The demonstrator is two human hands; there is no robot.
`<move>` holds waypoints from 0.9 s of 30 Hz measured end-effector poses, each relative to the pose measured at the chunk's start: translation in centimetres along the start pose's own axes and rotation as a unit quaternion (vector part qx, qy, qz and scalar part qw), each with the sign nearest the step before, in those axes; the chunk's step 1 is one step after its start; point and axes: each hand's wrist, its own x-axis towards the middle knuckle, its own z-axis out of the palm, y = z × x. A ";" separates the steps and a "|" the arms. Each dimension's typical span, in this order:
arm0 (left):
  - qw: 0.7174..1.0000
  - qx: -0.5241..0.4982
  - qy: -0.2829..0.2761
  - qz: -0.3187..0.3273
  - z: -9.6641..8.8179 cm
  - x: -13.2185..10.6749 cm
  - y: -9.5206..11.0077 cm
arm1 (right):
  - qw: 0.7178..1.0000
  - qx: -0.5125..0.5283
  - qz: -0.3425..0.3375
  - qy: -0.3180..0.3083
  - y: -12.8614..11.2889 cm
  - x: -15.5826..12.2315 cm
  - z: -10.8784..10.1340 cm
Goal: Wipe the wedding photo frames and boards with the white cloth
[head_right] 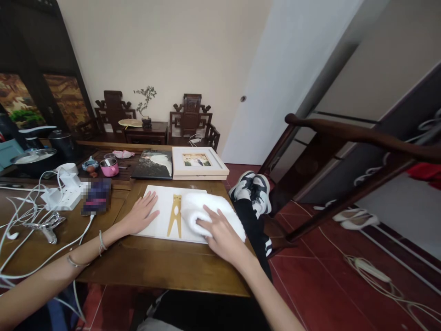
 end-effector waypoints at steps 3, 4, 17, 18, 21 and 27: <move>1.000 -0.017 0.002 0.003 0.1 0.1 -0.2 | 1.000 0.007 0.024 -0.017 2.0 4.0 -0.2; 1.000 -0.020 0.005 0.004 0.2 0.2 -0.3 | 0.999 0.007 0.028 -0.016 2.5 5.0 -0.1; 0.997 -0.054 0.061 0.001 0.9 0.3 -0.4 | 0.997 0.005 -0.073 -0.012 -3.6 -5.0 -1.4; 0.997 -0.054 0.062 0.003 0.9 0.3 -0.4 | 0.997 0.007 -0.074 -0.014 -3.5 -5.1 -1.5; 0.997 -0.053 0.060 0.007 0.8 0.2 -0.2 | 0.998 0.017 -0.051 -0.017 -1.9 -3.2 -1.4; 0.997 -0.047 0.053 0.005 0.8 0.1 -0.1 | 1.000 0.015 -0.011 -0.003 2.5 4.5 -0.2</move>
